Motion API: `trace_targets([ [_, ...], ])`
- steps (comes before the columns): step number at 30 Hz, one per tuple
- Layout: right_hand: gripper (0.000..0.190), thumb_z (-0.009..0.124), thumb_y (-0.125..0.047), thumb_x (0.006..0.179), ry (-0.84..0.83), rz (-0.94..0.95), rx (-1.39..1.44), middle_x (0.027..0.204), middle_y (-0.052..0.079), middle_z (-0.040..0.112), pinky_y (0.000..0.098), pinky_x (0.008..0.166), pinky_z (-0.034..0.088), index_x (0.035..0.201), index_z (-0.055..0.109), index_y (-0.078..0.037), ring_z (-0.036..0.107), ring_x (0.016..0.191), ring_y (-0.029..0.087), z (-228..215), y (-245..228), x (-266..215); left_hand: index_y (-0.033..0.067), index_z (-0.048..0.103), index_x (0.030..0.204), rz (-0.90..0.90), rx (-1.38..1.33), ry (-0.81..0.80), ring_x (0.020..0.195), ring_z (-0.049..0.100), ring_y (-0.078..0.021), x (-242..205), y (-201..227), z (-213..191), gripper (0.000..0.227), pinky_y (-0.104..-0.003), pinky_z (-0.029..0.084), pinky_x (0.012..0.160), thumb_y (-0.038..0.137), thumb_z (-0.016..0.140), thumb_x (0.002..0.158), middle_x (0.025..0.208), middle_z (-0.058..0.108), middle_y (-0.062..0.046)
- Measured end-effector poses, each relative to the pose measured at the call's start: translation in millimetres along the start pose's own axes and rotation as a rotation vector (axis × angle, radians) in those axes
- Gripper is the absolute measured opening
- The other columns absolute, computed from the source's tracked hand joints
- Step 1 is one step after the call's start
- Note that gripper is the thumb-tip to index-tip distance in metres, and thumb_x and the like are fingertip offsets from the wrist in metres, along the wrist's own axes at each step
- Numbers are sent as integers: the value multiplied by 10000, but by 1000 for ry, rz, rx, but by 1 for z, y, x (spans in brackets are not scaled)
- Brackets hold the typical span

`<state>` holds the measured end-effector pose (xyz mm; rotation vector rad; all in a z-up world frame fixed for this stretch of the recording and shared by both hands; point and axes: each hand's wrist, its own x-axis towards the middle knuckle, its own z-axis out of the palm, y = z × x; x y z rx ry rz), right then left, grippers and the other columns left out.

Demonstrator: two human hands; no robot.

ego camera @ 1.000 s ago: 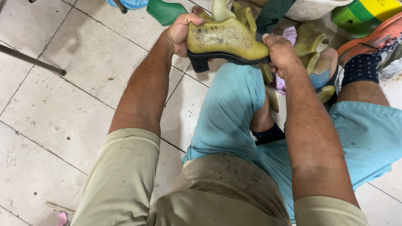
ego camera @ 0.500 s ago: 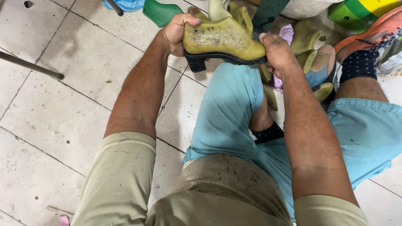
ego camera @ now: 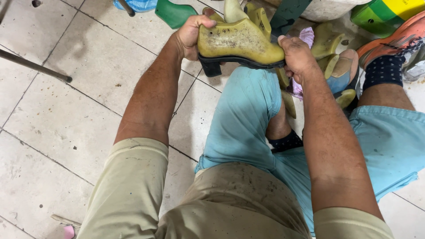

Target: The person sits on the floor and sorts through a pile of shoe lasts and other shoe parts. They pick up individual items, turn them over to inspect the soles, and place them back into a metal rack or on the floor.

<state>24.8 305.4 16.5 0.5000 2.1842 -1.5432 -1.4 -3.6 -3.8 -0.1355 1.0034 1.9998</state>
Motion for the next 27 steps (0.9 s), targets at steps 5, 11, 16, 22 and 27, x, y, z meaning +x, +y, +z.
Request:
trace_targets([
  [5,292,552,-504,1014,9,14,-6,705,-36,375,272,355,238,987,439,-235,328,460,107,0,-1,-2,18,612,1353,-8,-6,-5,1137,656,-418,1,0,-1,761,-643,540,901,353,634,671,1265,671,-216],
  [11,263,532,-461,1046,-30,25,49,681,-39,403,237,364,259,1005,483,-206,313,439,82,4,-5,-11,2,627,1327,-14,-14,30,1074,679,-399,2,1,-2,760,-638,549,890,353,641,654,1187,697,-210],
  [16,301,725,-528,872,152,157,255,611,-70,473,200,327,246,953,610,-261,333,402,48,11,2,-11,17,635,1260,123,89,-83,1145,697,-343,3,-5,-7,625,-455,592,936,304,710,711,1228,703,-189],
  [22,271,852,-424,798,133,-71,382,696,-31,639,194,293,333,945,764,-214,435,404,61,13,14,10,173,482,1423,290,413,-143,1065,639,-251,-21,-34,-12,821,-255,526,740,192,728,640,1354,546,-137],
  [27,279,885,-372,800,-27,-320,325,747,-34,667,235,405,434,934,732,-180,581,573,70,20,32,51,201,171,1589,179,766,18,1068,680,-359,-61,-49,23,1136,-385,619,761,9,765,640,1368,504,-217],
])
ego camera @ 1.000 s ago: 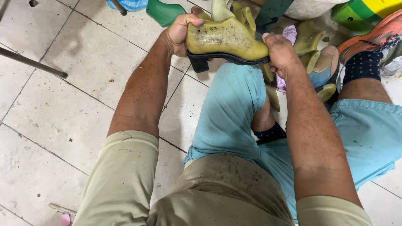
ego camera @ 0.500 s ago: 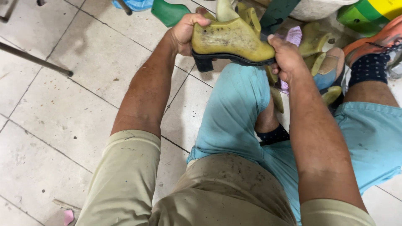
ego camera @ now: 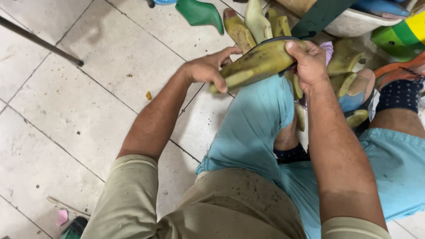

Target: The person sits on the floor and sorts through a pile of shoe lasts and other shoe parts. They pick up individual items, turn them over to inspect the soles, and place them back into a metal rack or on the floor.

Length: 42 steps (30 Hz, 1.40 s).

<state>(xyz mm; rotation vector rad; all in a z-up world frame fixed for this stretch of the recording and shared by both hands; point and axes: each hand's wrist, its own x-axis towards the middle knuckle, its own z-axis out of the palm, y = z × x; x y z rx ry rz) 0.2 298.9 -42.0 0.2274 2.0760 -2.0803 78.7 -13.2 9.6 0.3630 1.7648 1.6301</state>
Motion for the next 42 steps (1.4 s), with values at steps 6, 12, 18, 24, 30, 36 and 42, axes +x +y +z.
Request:
trace_targets([
  [6,321,852,-241,887,-362,-326,-221,1020,-3,720,261,825,574,1137,707,-101,646,911,77,18,-12,-10,149,2,1609,-238,522,242,1337,510,-360,-25,-1,42,1441,-440,393,1086,186,959,532,1548,460,-177],
  [12,577,935,12,774,-481,-421,-359,1055,174,704,346,865,571,1289,675,11,643,964,184,21,-24,-31,70,250,1580,-55,875,509,1229,494,-307,-32,-52,59,1280,-488,282,993,284,956,534,1355,563,-133],
  [18,567,940,49,793,-445,-586,-412,1061,228,665,407,915,566,1288,665,73,640,1000,242,12,-19,-38,123,285,1580,70,1026,663,1113,443,-245,-29,-67,64,1200,-474,272,937,228,806,504,1167,498,-35],
  [24,531,984,-95,791,-395,-849,-564,1073,237,650,456,957,524,1218,706,56,668,1021,391,10,-21,-51,125,278,1592,86,1007,645,1148,430,-249,-27,-76,59,1202,-480,258,984,137,764,493,1184,478,-30],
  [30,576,953,-180,810,-434,-925,-572,1110,266,676,514,966,506,1258,685,64,662,1044,453,17,-30,-60,151,280,1594,106,879,597,1194,448,-269,-21,-84,49,1205,-479,280,989,91,775,497,1218,487,-41],
  [36,530,897,-209,864,-478,-1035,-648,1099,297,709,581,905,518,1239,674,91,670,1009,532,17,-44,-66,114,283,1592,124,852,549,1233,445,-282,-16,-86,43,1185,-462,267,994,91,790,520,1240,509,-73],
  [42,537,900,-206,868,-449,-1064,-617,1076,269,714,540,859,531,1258,676,86,681,958,491,8,-28,-54,134,315,1582,136,884,549,1333,413,-291,-27,-67,38,1156,-496,232,1051,170,809,538,1263,552,-65],
])
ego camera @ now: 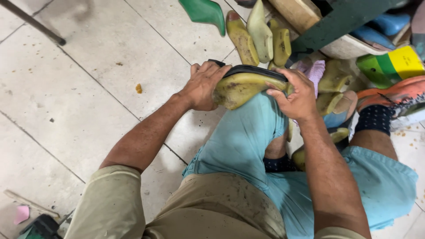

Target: The person sits on the floor and sorts through a pile of shoe lasts and other shoe parts. They pick up individual items, turn them over to inspect the soles, and place them back into a metal rack or on the floor.

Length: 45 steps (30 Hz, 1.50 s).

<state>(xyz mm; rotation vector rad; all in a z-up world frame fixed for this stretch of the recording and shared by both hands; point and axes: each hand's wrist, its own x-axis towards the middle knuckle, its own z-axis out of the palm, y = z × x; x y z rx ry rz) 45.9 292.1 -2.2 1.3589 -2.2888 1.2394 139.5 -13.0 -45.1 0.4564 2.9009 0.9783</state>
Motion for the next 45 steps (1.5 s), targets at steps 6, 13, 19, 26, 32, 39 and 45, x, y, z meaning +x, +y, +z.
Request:
trace_targets([
  [6,646,724,39,946,41,299,619,1369,246,470,529,1073,506,1464,376,-129,546,1184,345,13,-4,26,98,227,1589,20,-616,-12,1486,340,-293,-10,-29,37,1295,-540,194,1212,193,918,498,1528,420,-99],
  [13,723,810,-100,838,-297,592,164,1336,227,633,435,1024,489,1478,475,-52,616,1218,312,8,-21,30,-5,443,1468,-113,-1723,37,1036,692,-304,-25,-97,51,950,-381,592,839,238,830,636,1237,672,-185],
  [19,430,707,116,973,-59,726,326,1242,252,665,376,1013,576,1356,543,14,675,1140,279,-38,48,-51,81,572,1274,-848,-1397,283,1053,561,-288,-29,-150,27,771,-424,488,824,452,602,599,1148,595,-127],
  [26,288,669,-72,1158,79,805,377,1261,122,678,258,1006,603,1392,518,-146,697,1168,145,-39,110,-88,25,403,1508,-1100,-1604,710,1365,513,-410,14,-92,51,902,-562,478,1121,254,669,677,1422,556,-221],
  [32,331,756,22,998,-18,702,329,1164,197,699,270,995,570,1269,576,-36,702,1080,198,4,93,-39,28,669,1230,-1255,-1799,1008,924,688,-328,53,-100,108,631,-476,569,683,185,778,629,1037,705,-130],
  [39,438,895,-22,832,-106,877,219,1031,159,735,323,792,607,1219,694,-57,697,889,174,70,135,-12,-3,167,1613,-1142,-988,741,1484,287,-508,-66,-147,68,1154,-686,286,1136,428,904,836,1596,269,-347],
  [45,556,846,-278,835,-442,1008,-256,1248,212,678,500,932,551,1297,605,-82,672,1117,354,106,139,47,-9,79,1654,-1733,-19,448,1570,-44,-399,-183,-174,13,1042,-672,5,1277,670,591,1051,1701,-1,-246],
])
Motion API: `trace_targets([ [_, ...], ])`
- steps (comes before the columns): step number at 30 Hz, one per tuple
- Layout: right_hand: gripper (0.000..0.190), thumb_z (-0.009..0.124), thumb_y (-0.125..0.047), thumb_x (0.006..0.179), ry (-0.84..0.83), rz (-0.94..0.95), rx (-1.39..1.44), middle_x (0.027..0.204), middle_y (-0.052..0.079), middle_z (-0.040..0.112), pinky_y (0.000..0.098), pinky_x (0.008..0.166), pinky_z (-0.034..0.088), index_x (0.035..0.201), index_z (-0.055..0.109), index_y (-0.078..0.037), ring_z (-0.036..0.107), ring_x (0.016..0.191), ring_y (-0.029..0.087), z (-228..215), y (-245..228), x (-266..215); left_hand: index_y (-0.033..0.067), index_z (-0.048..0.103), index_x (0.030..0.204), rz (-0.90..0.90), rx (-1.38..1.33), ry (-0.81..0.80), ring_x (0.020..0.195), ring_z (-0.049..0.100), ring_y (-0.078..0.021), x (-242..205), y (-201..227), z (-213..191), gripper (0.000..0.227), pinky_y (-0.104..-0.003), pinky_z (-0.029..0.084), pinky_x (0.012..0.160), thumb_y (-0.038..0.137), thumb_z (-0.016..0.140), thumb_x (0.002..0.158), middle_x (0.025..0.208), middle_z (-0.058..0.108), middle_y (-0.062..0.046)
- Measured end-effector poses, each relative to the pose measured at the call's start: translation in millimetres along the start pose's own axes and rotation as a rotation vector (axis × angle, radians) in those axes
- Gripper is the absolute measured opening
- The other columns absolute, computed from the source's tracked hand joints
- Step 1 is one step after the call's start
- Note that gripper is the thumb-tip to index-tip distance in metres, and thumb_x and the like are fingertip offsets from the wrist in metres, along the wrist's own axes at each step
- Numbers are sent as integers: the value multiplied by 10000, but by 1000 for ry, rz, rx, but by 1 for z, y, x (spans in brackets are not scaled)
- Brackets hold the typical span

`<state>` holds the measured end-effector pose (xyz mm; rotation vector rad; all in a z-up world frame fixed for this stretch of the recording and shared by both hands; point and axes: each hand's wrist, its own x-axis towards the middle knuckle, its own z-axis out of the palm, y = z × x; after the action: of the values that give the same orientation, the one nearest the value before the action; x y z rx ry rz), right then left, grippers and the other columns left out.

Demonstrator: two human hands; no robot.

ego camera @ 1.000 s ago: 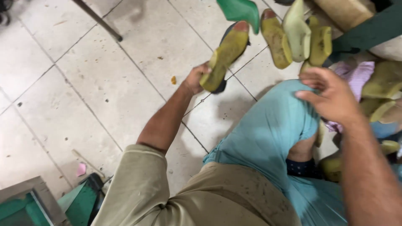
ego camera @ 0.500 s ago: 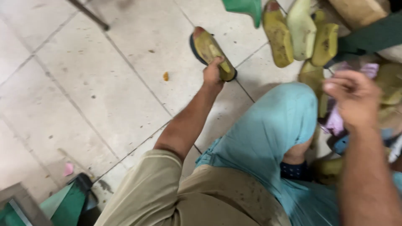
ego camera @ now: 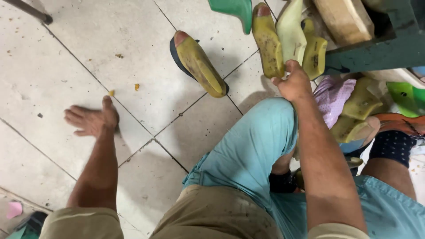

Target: The person sits on the floor and sorts through a pile of shoe lasts and other shoe parts. They pick up individual items, turn them over to inspect the soles, and place them back into a metal rack or on the floor.

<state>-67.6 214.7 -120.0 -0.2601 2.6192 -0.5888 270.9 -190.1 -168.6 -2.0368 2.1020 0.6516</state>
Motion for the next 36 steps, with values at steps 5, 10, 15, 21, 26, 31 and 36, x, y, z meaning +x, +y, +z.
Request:
trace_targets([
  [5,633,740,-571,920,-78,176,-300,1206,215,701,555,1022,508,1324,504,-144,641,1196,410,23,-6,33,-68,199,1607,-18,37,134,1527,-9,-432,20,-18,21,1012,-741,63,1224,600,658,1002,1649,65,-286],
  [10,517,609,-548,1029,-105,111,-448,1148,214,733,563,993,514,1231,626,-72,661,1163,421,38,21,69,-51,300,1552,66,122,335,1507,83,-450,52,-42,54,1104,-773,182,1131,679,711,832,1604,201,-290],
  [15,181,689,-226,1105,71,190,391,760,176,632,348,509,597,1054,653,-56,692,578,287,19,-55,-21,-36,286,1554,55,140,327,1511,71,-450,59,-50,63,1117,-765,145,1126,696,680,807,1612,181,-278],
  [21,271,658,-251,1081,74,-50,76,887,261,690,497,667,579,1248,672,-39,698,765,390,36,-66,-51,-31,222,1583,11,131,227,1531,5,-447,55,-48,58,1134,-741,80,1155,726,593,824,1643,108,-281],
  [26,337,659,-371,1008,55,-288,-357,853,180,757,558,758,595,1226,700,-117,747,820,418,92,-74,-3,-30,198,1585,4,146,176,1534,-48,-435,56,-42,53,1101,-737,58,1173,682,590,841,1653,65,-275],
  [31,430,734,-346,959,-14,-423,-271,985,235,700,603,755,586,1245,682,-29,707,905,471,98,-95,5,-23,176,1591,-8,162,178,1534,-49,-438,61,-48,60,1119,-733,61,1176,693,591,838,1653,41,-265],
  [36,656,804,-334,903,-120,-257,45,1336,263,599,609,1025,488,1437,532,-66,588,1213,501,114,-105,30,-24,165,1583,27,160,203,1533,-34,-449,62,-51,64,1120,-749,80,1172,692,600,839,1645,57,-270],
])
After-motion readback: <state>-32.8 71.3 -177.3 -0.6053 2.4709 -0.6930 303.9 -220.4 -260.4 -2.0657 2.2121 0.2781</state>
